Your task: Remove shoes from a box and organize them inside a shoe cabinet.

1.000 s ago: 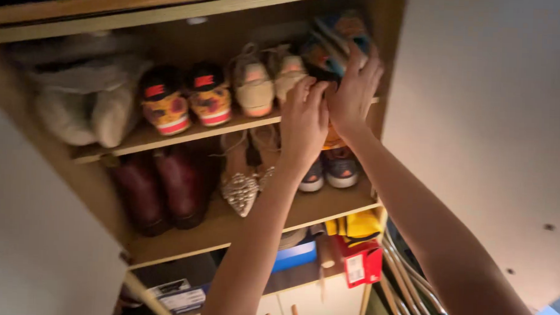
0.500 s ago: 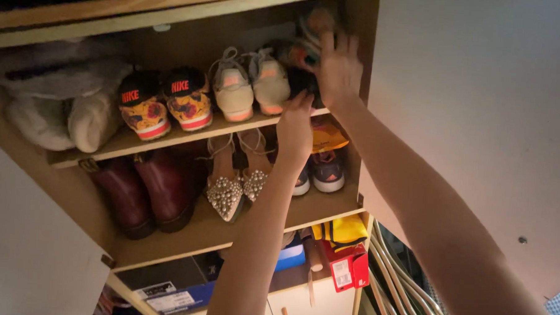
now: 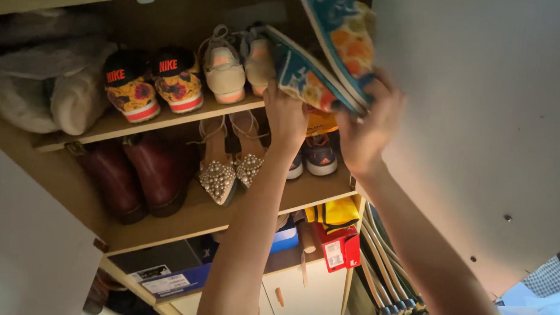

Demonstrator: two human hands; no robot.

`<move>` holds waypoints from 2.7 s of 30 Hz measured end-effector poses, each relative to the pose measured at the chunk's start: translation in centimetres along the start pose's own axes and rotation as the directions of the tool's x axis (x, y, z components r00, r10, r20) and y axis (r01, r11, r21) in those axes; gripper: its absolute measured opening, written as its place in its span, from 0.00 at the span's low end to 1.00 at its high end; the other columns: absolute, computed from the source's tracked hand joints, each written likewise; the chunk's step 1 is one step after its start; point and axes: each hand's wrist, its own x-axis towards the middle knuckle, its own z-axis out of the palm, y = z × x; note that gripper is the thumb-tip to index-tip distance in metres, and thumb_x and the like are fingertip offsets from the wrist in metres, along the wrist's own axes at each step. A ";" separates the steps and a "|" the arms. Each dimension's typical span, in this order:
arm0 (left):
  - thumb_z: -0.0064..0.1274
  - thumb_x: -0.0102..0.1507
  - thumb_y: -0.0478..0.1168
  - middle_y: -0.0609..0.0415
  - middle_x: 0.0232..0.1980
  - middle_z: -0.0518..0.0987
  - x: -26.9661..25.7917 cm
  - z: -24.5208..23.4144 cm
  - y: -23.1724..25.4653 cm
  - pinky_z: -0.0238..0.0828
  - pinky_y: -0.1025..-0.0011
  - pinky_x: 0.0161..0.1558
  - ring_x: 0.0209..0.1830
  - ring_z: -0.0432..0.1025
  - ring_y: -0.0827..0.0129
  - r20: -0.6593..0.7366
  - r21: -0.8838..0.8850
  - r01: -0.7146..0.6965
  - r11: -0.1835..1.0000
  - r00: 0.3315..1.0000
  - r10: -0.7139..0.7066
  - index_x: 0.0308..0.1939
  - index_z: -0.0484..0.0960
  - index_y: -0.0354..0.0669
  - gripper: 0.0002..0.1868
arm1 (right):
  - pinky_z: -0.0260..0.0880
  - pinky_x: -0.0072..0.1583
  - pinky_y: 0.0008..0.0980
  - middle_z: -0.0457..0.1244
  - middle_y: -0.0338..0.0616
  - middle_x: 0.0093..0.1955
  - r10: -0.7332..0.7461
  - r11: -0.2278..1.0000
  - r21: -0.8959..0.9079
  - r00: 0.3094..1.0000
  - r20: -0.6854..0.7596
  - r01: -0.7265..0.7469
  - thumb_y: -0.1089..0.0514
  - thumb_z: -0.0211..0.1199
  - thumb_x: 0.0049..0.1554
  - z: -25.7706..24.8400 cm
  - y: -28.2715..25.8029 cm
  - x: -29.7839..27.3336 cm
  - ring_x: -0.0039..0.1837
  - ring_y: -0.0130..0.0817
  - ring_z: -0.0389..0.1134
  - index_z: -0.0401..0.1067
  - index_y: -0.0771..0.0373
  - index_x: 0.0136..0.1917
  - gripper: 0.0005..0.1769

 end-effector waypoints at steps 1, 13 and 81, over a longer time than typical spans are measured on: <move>0.58 0.58 0.29 0.44 0.49 0.80 -0.5 -0.7 0.0 0.65 0.53 0.65 0.67 0.67 0.47 0.003 0.002 0.002 1.000 1.000 -0.002 0.40 0.86 0.38 0.08 | 0.64 0.68 0.44 0.59 0.53 0.73 0.003 1.000 0.003 1.000 0.003 -0.003 0.66 0.76 0.55 0.0 0.5 -1.3 0.67 0.50 0.62 0.61 0.63 0.66 0.32; 0.67 0.63 0.30 0.50 0.75 0.65 -10.1 -14.4 -9.1 0.61 0.62 0.78 0.77 0.62 0.61 -0.246 -0.946 -0.176 0.273 0.938 -0.244 0.78 0.59 0.42 0.43 | 0.59 0.69 0.26 0.56 0.38 0.61 0.374 0.437 0.814 0.900 0.223 -0.383 0.51 0.72 0.65 -2.5 -2.9 -6.7 0.63 0.25 0.58 0.56 0.60 0.66 0.29; 0.50 0.66 0.23 0.39 0.61 0.73 1.8 -14.7 -27.6 0.74 0.52 0.43 0.58 0.69 0.37 -0.465 0.210 0.164 0.964 0.884 -0.049 0.75 0.65 0.56 0.36 | 0.61 0.64 0.48 0.61 0.49 0.59 -0.164 0.982 0.118 0.979 0.121 0.149 0.70 0.64 0.58 17.5 -3.4 2.4 0.63 0.51 0.60 0.73 0.62 0.61 0.17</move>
